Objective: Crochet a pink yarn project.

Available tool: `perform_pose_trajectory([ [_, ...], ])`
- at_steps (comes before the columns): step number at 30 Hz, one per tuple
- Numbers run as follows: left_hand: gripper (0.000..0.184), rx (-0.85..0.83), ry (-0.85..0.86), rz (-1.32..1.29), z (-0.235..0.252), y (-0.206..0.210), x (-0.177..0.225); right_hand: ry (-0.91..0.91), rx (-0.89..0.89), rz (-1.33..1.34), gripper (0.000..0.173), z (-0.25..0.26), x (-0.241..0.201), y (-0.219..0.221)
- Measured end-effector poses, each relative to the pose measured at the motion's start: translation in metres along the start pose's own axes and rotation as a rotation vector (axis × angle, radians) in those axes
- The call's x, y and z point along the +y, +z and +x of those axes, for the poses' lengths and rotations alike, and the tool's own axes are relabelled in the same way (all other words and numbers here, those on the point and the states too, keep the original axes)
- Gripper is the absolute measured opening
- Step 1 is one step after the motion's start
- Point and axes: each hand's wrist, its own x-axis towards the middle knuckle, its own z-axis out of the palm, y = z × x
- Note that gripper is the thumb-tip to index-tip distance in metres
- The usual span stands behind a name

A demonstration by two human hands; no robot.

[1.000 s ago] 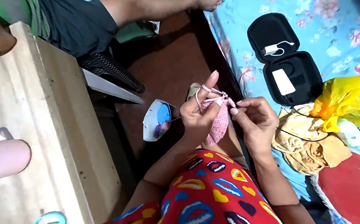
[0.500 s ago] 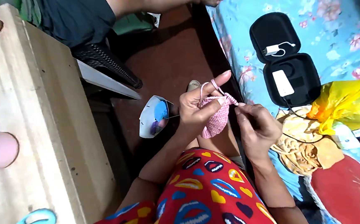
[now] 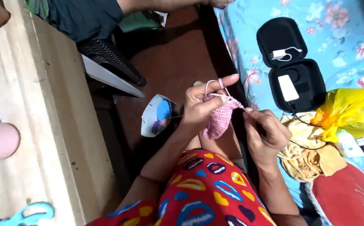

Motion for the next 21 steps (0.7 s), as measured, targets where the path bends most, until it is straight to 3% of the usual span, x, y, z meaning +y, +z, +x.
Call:
perform_pose_trajectory([
  [4, 0.039, -0.023, -0.133, -0.108, 0.003, -0.003, 0.001, 0.045, -0.043, 0.099, 0.007, 0.000, 0.002, -0.005],
  [10, 0.039, -0.030, -0.223, -0.261, 0.003, -0.002, 0.001, 0.393, -0.088, 0.492, 0.019, 0.002, 0.001, -0.010],
  [15, 0.041, -0.053, -0.180, -0.025, -0.011, 0.007, 0.005, 0.533, -0.219, 0.690, 0.043, 0.007, 0.005, -0.007],
  [18, 0.035, -0.084, -0.157, -0.035, -0.012, 0.002, -0.008, 0.547, -0.319, 0.804, 0.035, 0.010, 0.010, -0.006],
  [21, 0.019, -0.129, -0.197, -0.102, -0.007, -0.015, -0.013, 0.629, -0.310, 0.925, 0.027, 0.012, 0.015, -0.009],
])
